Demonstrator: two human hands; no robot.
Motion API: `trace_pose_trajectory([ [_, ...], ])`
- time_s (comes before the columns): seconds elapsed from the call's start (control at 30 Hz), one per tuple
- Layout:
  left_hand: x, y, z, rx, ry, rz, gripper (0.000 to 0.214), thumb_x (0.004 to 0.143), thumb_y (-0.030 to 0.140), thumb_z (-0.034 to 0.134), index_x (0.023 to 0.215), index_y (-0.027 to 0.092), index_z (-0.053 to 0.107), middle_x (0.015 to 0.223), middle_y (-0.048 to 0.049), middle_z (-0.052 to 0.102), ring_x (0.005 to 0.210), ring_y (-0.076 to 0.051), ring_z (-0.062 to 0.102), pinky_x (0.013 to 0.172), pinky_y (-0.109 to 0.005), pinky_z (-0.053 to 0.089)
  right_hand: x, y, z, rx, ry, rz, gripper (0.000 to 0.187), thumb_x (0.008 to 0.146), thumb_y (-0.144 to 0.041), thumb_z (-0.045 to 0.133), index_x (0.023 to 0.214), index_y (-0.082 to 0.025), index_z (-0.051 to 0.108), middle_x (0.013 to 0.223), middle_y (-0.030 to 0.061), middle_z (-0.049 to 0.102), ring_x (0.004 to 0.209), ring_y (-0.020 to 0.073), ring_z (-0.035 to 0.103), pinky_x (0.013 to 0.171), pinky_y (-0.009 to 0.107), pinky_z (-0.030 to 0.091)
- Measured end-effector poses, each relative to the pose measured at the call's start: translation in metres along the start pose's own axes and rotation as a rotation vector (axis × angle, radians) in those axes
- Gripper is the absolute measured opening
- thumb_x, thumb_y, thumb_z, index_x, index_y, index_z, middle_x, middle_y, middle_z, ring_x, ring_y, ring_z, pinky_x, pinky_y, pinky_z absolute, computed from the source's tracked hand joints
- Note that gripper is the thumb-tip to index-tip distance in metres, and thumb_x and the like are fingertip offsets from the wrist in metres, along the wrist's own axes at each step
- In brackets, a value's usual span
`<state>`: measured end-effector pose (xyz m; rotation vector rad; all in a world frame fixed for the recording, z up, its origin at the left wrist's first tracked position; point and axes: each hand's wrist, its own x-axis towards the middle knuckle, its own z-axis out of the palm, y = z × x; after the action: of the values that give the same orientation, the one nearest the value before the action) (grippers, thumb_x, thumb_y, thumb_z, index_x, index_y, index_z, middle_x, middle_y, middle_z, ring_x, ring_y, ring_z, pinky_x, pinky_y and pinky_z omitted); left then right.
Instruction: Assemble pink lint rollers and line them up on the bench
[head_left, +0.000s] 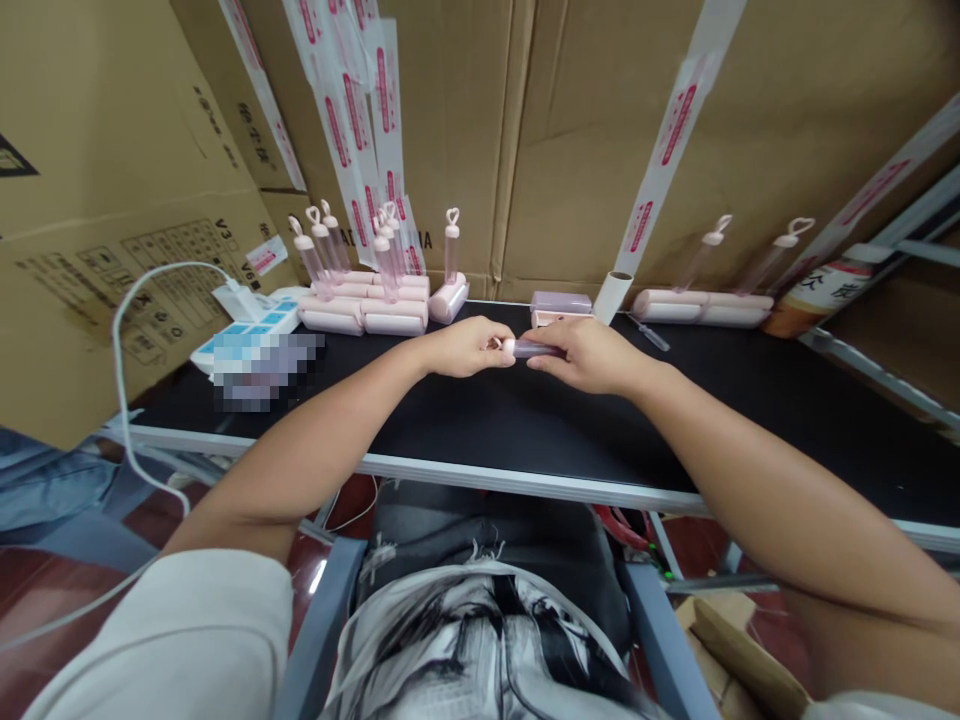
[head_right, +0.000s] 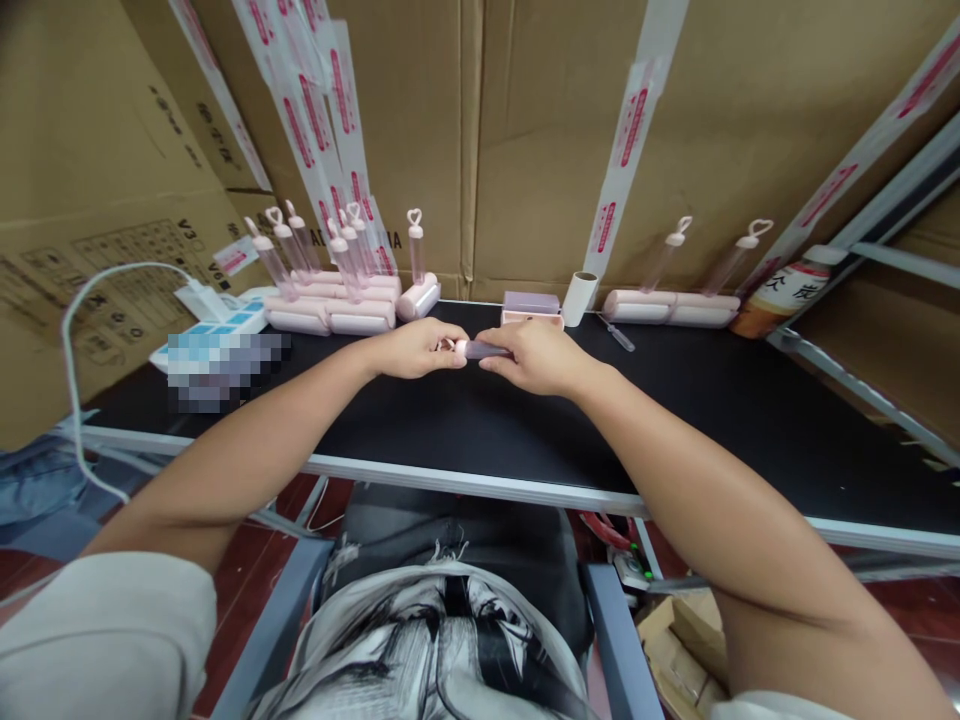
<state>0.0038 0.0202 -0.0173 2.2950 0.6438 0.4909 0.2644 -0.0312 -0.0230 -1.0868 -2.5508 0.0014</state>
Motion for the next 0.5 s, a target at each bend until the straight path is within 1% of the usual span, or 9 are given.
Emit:
trace_pose_trajectory([
  [0.13, -0.0005, 0.0035, 0.0022, 0.019, 0.038, -0.021, 0.028, 0.087, 0.043, 0.073, 0.089, 0.016, 0.068, 0.074, 0.0019, 0.059, 0.070, -0.014, 0.052, 0.069, -0.028, 0.039, 0.0017, -0.0021, 0.0028, -0.037, 0.031, 0.028, 0.037, 0.105, -0.041, 0.059, 0.129, -0.019, 0.077, 0.106, 0.0143, 0.083, 0.091, 0.0299, 0.071, 0.084, 0.039, 0.046],
  [0.27, 0.0000, 0.0042, 0.0055, 0.088, 0.067, -0.047, 0.023, 0.090, 0.038, 0.070, 0.091, 0.015, 0.069, 0.076, 0.0009, 0.061, 0.071, -0.014, 0.052, 0.069, -0.028, 0.039, 0.0023, -0.0029, 0.0053, -0.062, 0.033, 0.043, 0.036, 0.105, -0.040, 0.059, 0.127, -0.018, 0.078, 0.101, 0.0138, 0.082, 0.088, 0.0299, 0.070, 0.081, 0.038, 0.044],
  [0.43, 0.0004, 0.0038, 0.0064, 0.180, 0.049, -0.063, 0.021, 0.094, 0.038, 0.068, 0.091, 0.017, 0.068, 0.076, -0.0003, 0.062, 0.072, -0.016, 0.056, 0.068, -0.028, 0.038, 0.0011, -0.0018, 0.0078, -0.051, 0.028, 0.050, 0.035, 0.106, -0.042, 0.060, 0.125, -0.019, 0.078, 0.103, 0.0132, 0.082, 0.093, 0.0303, 0.071, 0.080, 0.037, 0.043],
  [0.5, -0.0002, 0.0051, 0.0051, 0.213, 0.038, -0.061, 0.021, 0.094, 0.038, 0.068, 0.089, 0.017, 0.067, 0.074, 0.0002, 0.062, 0.070, -0.016, 0.056, 0.068, -0.029, 0.038, 0.0006, -0.0002, 0.0073, -0.022, 0.017, 0.051, 0.035, 0.105, -0.043, 0.060, 0.123, -0.019, 0.079, 0.100, 0.0119, 0.082, 0.090, 0.0285, 0.070, 0.079, 0.037, 0.043],
])
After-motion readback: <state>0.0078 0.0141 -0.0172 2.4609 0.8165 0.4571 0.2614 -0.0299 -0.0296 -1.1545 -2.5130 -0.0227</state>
